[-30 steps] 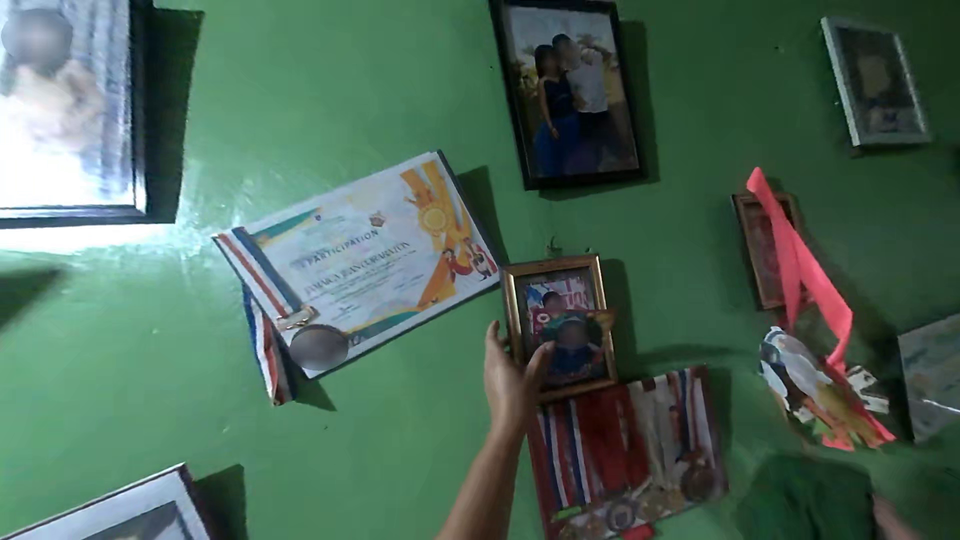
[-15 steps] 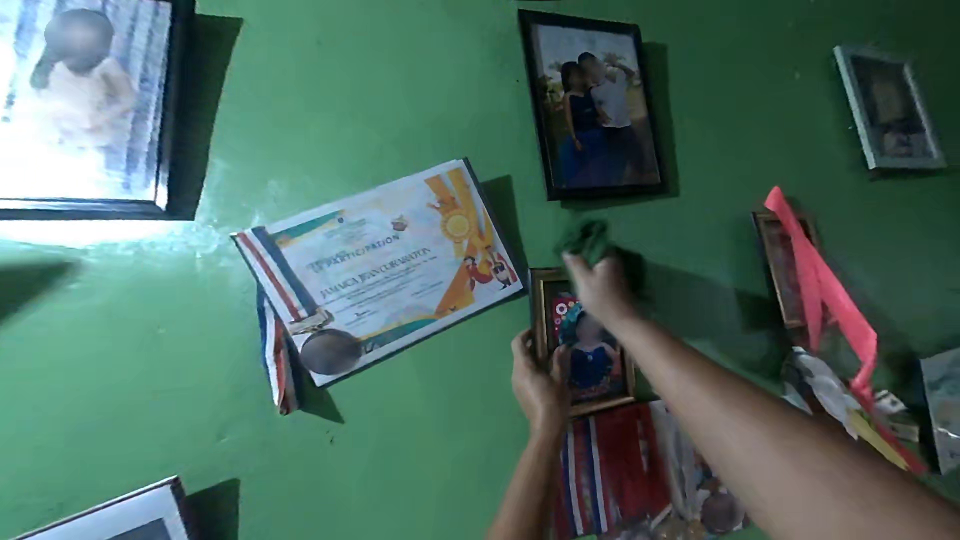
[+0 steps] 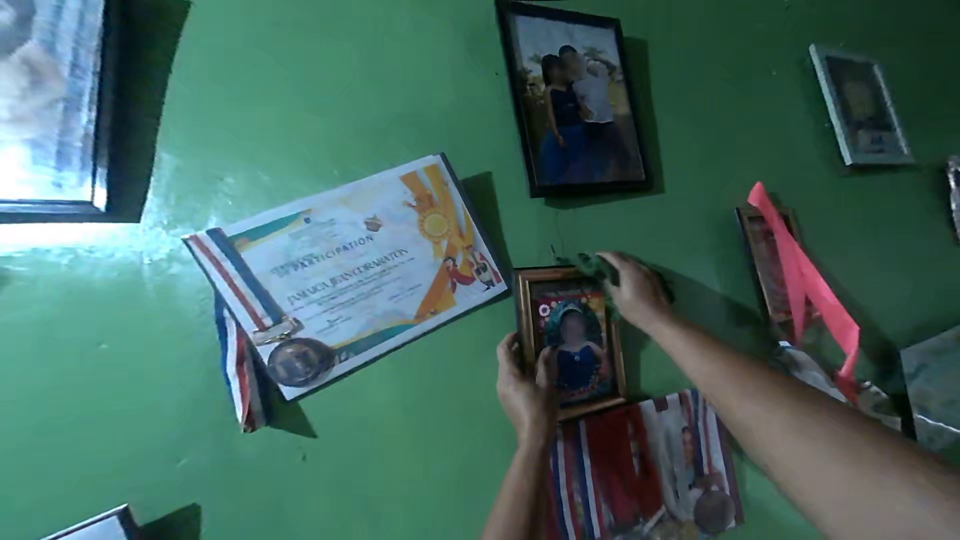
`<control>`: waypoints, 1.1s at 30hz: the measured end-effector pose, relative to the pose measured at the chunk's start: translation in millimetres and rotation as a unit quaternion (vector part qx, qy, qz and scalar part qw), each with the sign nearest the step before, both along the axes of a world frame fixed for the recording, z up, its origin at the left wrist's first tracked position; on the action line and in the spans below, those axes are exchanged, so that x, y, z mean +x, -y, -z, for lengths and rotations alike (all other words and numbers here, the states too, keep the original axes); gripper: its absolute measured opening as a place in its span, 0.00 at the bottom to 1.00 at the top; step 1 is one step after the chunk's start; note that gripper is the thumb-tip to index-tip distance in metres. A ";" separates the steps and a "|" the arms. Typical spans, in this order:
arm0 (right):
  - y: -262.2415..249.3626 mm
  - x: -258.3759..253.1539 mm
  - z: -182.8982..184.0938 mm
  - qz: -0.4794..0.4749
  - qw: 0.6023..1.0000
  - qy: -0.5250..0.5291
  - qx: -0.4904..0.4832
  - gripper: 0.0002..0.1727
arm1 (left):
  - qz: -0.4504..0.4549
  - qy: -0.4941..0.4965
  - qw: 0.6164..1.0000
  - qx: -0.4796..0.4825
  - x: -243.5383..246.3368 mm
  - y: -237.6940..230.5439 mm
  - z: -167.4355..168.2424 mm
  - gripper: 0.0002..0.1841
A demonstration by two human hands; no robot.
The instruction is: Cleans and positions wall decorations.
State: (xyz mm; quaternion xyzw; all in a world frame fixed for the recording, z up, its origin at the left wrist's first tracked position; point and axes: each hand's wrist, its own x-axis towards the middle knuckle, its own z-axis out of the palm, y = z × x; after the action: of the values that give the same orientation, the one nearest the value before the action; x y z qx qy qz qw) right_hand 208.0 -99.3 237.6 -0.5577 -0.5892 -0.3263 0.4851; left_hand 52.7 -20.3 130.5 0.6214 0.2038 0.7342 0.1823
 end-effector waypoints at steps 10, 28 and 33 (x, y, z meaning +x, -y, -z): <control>-22.3 -81.6 -5.2 -0.198 0.974 0.103 0.050 0.26 | 0.013 0.017 1.000 0.018 -0.3 -5.1 3.0 0.29; 0.0 -67.7 -45.4 -0.241 0.970 -0.022 0.009 0.22 | 0.012 0.011 1.000 -0.014 -0.3 1.8 -1.2 0.28; 25.9 -64.6 -75.3 -0.183 0.915 -0.270 0.237 0.25 | 0.001 0.012 1.000 -0.009 1.1 1.7 0.4 0.28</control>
State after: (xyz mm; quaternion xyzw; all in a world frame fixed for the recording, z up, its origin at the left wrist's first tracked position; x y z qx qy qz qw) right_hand 143.4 -125.2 312.9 -0.3762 -0.4325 -0.1987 0.7949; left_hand 53.8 -22.1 130.1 0.6110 0.2071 0.7397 0.1913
